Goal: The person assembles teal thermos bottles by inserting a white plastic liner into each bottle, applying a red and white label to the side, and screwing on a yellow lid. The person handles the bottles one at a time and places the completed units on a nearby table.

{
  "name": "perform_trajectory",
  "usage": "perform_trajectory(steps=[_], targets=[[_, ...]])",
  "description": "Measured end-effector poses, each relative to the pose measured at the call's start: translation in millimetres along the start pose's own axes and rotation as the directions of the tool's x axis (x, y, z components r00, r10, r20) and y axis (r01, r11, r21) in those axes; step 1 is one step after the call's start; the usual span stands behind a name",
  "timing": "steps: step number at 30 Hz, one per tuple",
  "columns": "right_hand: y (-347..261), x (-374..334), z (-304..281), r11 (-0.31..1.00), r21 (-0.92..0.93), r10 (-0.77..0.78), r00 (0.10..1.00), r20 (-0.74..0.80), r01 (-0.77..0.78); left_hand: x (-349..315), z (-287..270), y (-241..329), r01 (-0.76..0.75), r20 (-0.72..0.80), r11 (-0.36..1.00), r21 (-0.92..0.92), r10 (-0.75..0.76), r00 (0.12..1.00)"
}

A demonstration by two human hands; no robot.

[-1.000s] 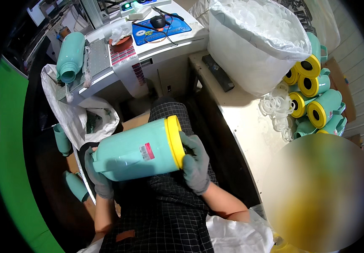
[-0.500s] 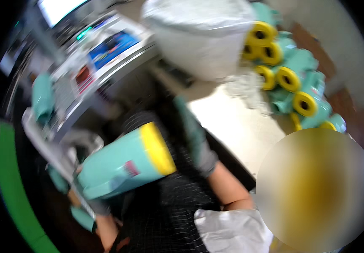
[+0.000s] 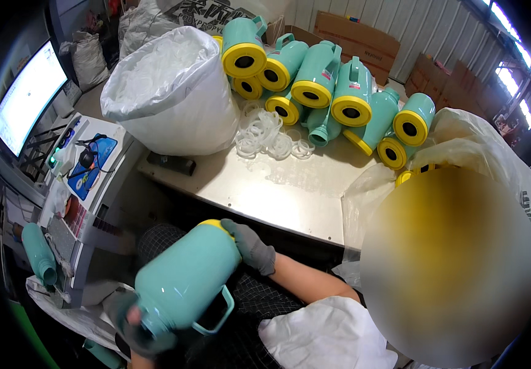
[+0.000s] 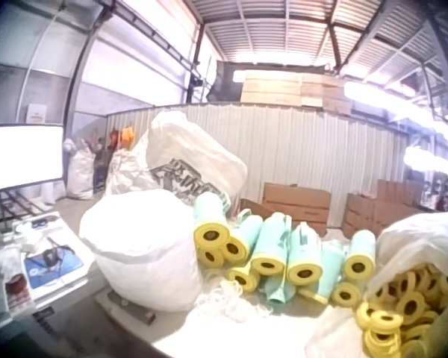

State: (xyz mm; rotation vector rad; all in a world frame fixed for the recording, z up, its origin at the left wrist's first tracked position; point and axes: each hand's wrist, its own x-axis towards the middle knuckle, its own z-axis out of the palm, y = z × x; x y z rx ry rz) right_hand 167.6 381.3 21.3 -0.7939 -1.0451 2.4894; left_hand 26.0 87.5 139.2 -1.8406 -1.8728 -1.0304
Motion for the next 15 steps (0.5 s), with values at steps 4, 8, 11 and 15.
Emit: perform_trajectory(steps=[4,8,11,15], targets=[[0,-28,2,0.751,-0.472,-0.552,0.832,-0.063,0.462,-22,72,-18,0.529,-0.176,0.843,-0.098,-0.538,0.825],[-7,-26,-2,0.827,-0.286,-0.536,0.833,-0.139,0.484,1,82,-1,0.465,-0.301,0.591,-0.659,-0.774,0.557],[-19,-17,-22,0.951,0.102,-0.273,0.948,-0.164,0.292,29,71,11,0.337,-0.312,0.902,-0.270,-0.413,0.856],[-58,8,-12,0.882,0.305,-0.319,0.931,-0.176,0.359,45,76,9,0.222,-0.445,0.960,-0.172,-0.276,0.852]])
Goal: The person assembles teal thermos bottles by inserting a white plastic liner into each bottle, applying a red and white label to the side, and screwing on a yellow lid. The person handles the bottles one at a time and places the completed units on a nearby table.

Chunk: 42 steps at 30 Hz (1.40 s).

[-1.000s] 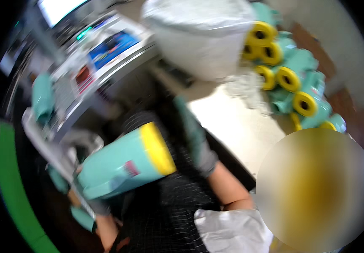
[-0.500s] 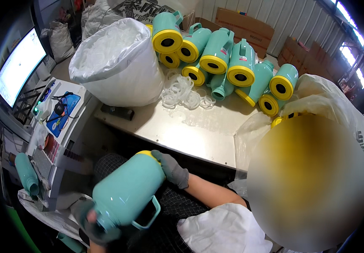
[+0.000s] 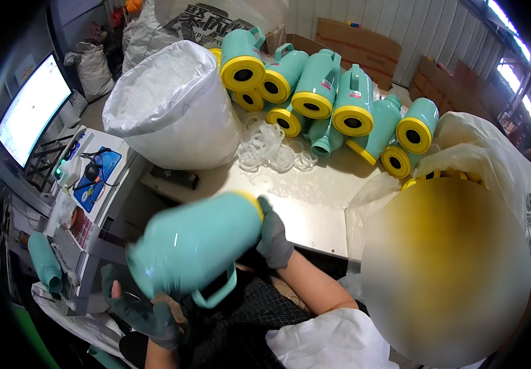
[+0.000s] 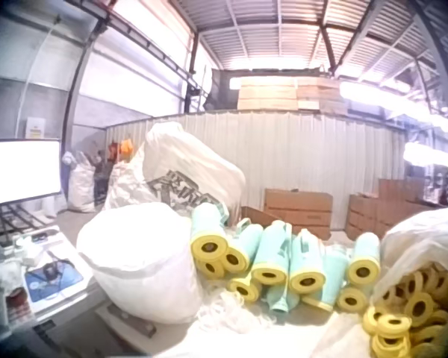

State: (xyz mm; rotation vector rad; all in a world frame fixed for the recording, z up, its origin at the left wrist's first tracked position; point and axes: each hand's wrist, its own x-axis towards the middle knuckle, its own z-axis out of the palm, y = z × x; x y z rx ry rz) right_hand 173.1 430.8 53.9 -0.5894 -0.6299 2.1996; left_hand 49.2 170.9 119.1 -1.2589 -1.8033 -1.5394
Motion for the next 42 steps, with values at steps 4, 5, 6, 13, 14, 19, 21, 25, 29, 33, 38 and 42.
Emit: perform_trajectory(steps=[4,5,6,13,14,19,21,25,29,33,38,42], targets=[[-90,93,35,0.923,0.142,-0.384,0.886,0.260,0.358,3,-11,-9,-0.038,0.215,0.994,0.106,0.014,0.976],[-133,149,12,0.907,0.357,-0.350,0.874,0.338,0.225,3,-5,-10,-0.030,0.296,0.996,0.081,0.005,0.955],[-154,158,47,0.886,0.401,-0.332,0.923,0.194,0.234,4,-5,-7,-0.014,0.321,0.997,0.072,-0.010,0.947],[-262,282,106,0.635,0.625,-0.591,0.807,0.015,0.453,-50,-24,-26,0.397,0.226,0.881,0.258,-0.455,0.861],[-262,291,112,0.642,0.623,-0.592,0.805,0.033,0.447,-54,-30,-26,0.441,0.187,0.850,0.288,-0.502,0.845],[-216,327,117,0.849,0.383,-0.476,0.841,0.256,0.364,-91,-77,-26,0.516,0.049,0.784,0.345,-0.564,0.824],[-203,320,87,0.927,0.133,-0.374,0.858,0.352,0.350,-96,-89,-34,0.196,0.171,0.760,0.620,-0.374,0.912],[-72,278,19,0.915,-0.276,-0.187,0.915,0.358,0.295,-111,-132,-27,0.417,-0.222,0.643,0.643,-0.365,0.904],[88,154,-35,0.809,-0.522,0.040,0.860,0.509,0.271,-201,-190,-44,0.755,-0.693,0.375,0.539,-0.312,0.650],[180,-31,45,0.240,-0.618,0.082,0.619,0.781,0.748,-375,-267,-94,0.908,-0.929,0.328,-0.259,-0.341,-0.142],[211,-105,88,0.640,-0.746,0.567,0.541,0.622,0.187,-560,-427,-103,0.642,-0.781,0.566,-0.517,-0.004,-0.625],[209,-119,90,0.402,-0.878,0.652,0.592,0.473,0.259,-545,-477,-158,0.895,-0.901,0.247,-0.371,-0.330,-0.282]])
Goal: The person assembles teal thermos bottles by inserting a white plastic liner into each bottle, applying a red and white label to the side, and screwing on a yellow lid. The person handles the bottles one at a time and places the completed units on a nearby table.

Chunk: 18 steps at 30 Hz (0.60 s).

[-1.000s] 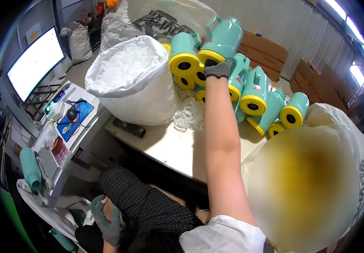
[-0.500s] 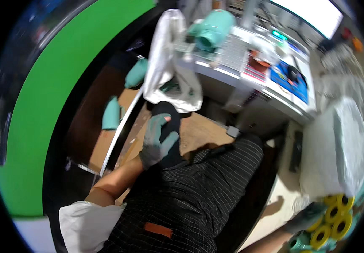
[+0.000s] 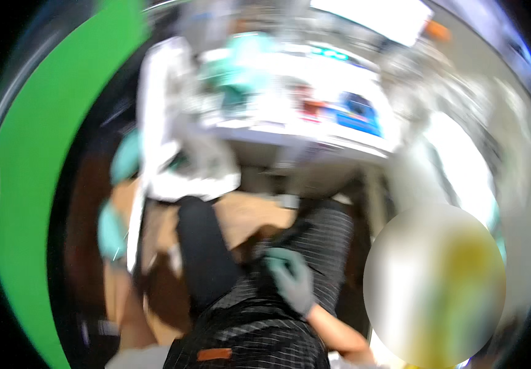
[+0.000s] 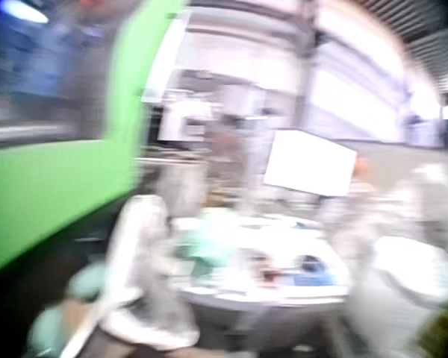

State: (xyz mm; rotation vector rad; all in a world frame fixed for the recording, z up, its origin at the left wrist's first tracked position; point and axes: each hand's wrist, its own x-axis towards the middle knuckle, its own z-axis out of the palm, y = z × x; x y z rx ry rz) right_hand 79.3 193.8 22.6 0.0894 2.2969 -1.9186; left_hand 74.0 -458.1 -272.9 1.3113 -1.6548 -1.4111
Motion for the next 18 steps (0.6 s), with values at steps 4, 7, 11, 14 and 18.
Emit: perform_trajectory(steps=[4,7,11,14,18], targets=[[-4,13,35,0.970,-0.025,-0.239,0.966,0.101,0.242,24,24,25,-0.244,0.108,0.923,0.298,0.221,0.969],[13,12,40,0.977,0.121,-0.189,0.972,0.141,0.173,-35,32,87,-0.445,0.146,0.780,0.440,0.427,0.892],[-4,29,40,0.955,0.280,0.014,0.955,0.296,-0.101,-157,-8,160,-0.679,0.196,0.547,0.489,0.690,0.697],[-33,47,38,0.908,0.405,-0.023,0.950,0.313,-0.111,-247,-33,189,-0.822,0.365,0.364,0.437,0.764,0.532],[29,66,30,0.707,0.672,-0.319,0.947,0.026,0.219,-339,-26,203,-0.851,0.796,0.525,0.015,0.509,0.328]])
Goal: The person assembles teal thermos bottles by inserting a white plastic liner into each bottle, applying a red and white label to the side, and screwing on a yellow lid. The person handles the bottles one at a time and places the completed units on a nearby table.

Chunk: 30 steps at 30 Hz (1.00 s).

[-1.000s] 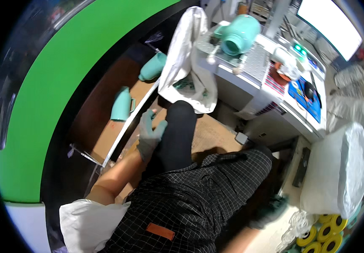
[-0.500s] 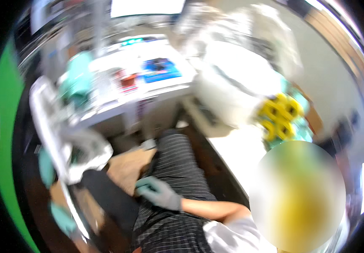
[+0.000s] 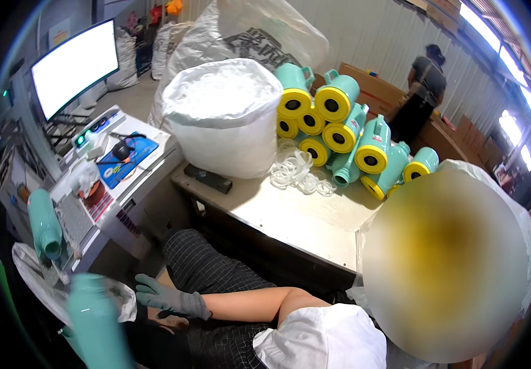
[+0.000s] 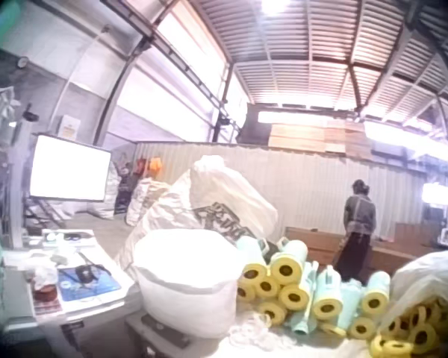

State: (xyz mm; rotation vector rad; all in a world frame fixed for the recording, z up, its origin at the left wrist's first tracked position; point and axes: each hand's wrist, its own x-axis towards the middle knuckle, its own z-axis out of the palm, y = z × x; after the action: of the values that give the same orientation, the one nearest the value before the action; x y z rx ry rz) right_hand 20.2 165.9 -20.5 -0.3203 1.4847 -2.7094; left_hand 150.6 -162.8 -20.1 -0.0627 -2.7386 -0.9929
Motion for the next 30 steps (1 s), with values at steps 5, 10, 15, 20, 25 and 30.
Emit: perform_trajectory(steps=[5,10,15,20,25,30], targets=[[-67,-43,-53,0.976,-0.109,0.169,0.972,-0.162,-0.188,69,9,95,-0.598,0.508,0.762,0.248,0.424,0.750],[-74,-89,-59,0.944,-0.323,0.096,0.993,0.067,-0.069,111,3,171,0.062,0.425,0.824,-0.563,0.225,0.877],[-101,-99,-50,0.893,-0.450,0.127,0.975,0.185,-0.031,140,64,237,-0.513,0.522,0.685,-0.517,0.728,0.444],[-103,-115,-64,0.650,-0.759,0.225,0.948,0.223,0.024,128,63,245,-0.523,0.599,0.737,-0.428,0.665,0.446],[-150,-112,-43,0.755,-0.637,0.064,0.985,-0.161,-0.153,130,74,254,-0.590,0.610,0.721,-0.365,0.663,0.434],[-173,-100,-25,0.616,-0.766,-0.034,0.978,0.204,0.181,121,81,228,-0.546,0.447,0.743,-0.388,0.669,0.593]])
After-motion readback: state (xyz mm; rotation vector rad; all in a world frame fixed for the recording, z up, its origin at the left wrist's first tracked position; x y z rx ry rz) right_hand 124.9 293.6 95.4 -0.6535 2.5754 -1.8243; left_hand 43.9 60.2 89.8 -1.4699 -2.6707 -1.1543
